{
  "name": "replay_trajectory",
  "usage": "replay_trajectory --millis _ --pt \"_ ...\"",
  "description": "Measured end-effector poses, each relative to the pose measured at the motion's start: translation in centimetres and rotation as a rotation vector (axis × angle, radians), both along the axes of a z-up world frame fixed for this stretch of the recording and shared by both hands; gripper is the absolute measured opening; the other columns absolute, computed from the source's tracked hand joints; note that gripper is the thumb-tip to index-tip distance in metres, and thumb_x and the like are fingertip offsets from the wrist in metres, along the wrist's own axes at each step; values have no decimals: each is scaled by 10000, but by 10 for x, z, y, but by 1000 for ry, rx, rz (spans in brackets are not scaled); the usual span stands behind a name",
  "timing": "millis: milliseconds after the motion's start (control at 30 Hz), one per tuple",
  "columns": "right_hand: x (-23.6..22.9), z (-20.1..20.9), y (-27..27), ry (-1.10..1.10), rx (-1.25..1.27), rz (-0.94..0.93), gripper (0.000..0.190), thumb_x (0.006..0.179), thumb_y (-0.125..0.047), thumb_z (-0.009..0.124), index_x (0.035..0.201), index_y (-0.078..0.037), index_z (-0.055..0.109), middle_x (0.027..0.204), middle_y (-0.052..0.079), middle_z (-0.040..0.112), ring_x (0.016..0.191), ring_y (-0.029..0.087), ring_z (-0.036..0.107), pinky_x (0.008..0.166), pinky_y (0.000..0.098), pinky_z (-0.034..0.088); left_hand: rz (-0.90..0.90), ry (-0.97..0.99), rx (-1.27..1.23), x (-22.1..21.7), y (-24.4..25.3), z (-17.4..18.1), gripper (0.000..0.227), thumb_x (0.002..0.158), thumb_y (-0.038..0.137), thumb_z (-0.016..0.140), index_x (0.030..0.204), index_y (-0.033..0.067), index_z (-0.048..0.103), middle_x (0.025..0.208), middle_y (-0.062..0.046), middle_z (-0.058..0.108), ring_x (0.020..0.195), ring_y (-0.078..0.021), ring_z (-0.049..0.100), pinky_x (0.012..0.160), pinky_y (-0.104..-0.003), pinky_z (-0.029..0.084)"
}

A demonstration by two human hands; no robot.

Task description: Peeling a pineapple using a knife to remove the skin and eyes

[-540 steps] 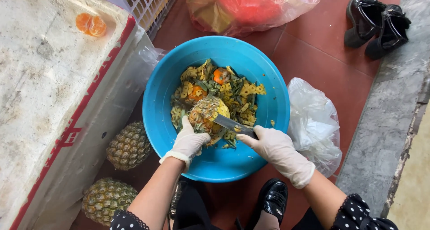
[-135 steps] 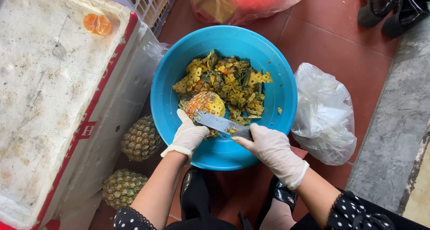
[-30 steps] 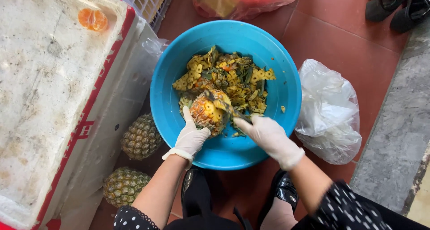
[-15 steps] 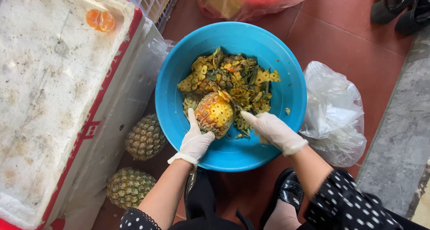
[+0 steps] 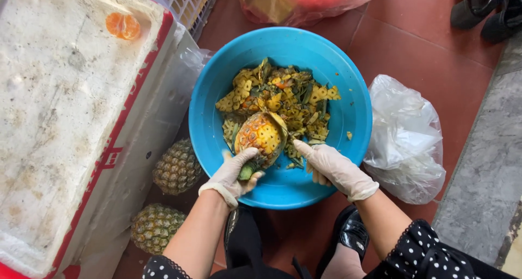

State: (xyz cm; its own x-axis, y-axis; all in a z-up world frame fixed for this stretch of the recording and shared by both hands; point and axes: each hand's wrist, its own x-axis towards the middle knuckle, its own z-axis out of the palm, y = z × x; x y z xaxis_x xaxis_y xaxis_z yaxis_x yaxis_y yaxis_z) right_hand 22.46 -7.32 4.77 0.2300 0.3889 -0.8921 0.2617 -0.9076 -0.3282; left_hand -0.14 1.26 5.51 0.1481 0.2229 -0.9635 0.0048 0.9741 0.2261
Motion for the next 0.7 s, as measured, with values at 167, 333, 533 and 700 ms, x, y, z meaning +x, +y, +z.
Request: replay_trajectory --millis 167,333,533,700 --pt "6 21 -10 -207 125 388 594 979 -634 528 925 -57 659 736 243 704 643 379 713 626 481 601 49 -56 9 1 -13 -54 733 834 103 825 1438 251 437 811 -175 650 536 -222 674 386 -182 419" --pt "-4 54 -30 -358 208 578 614 986 -677 498 1019 -74 607 975 289 718 991 490 726 874 599 568 -57 54 149 8 -7 -46 1053 816 75 773 1617 327 137 832 -173 666 470 -215 636 370 -206 366" --pt "-13 56 -30 -462 166 632 635 939 -742 529 977 -115 622 953 216 744 970 442 753 876 534 590 -72 110 161 13 -8 -43 1206 772 73 804 1656 211 -4 789 -144 630 491 -186 653 402 -193 386" --pt "-23 42 12 -385 179 483 643 976 -788 462 898 -164 599 862 139 746 913 349 777 832 426 592 -89 119 231 28 -17 -21 1149 801 82 759 1638 190 -20 708 -114 590 461 -208 637 396 -231 402"
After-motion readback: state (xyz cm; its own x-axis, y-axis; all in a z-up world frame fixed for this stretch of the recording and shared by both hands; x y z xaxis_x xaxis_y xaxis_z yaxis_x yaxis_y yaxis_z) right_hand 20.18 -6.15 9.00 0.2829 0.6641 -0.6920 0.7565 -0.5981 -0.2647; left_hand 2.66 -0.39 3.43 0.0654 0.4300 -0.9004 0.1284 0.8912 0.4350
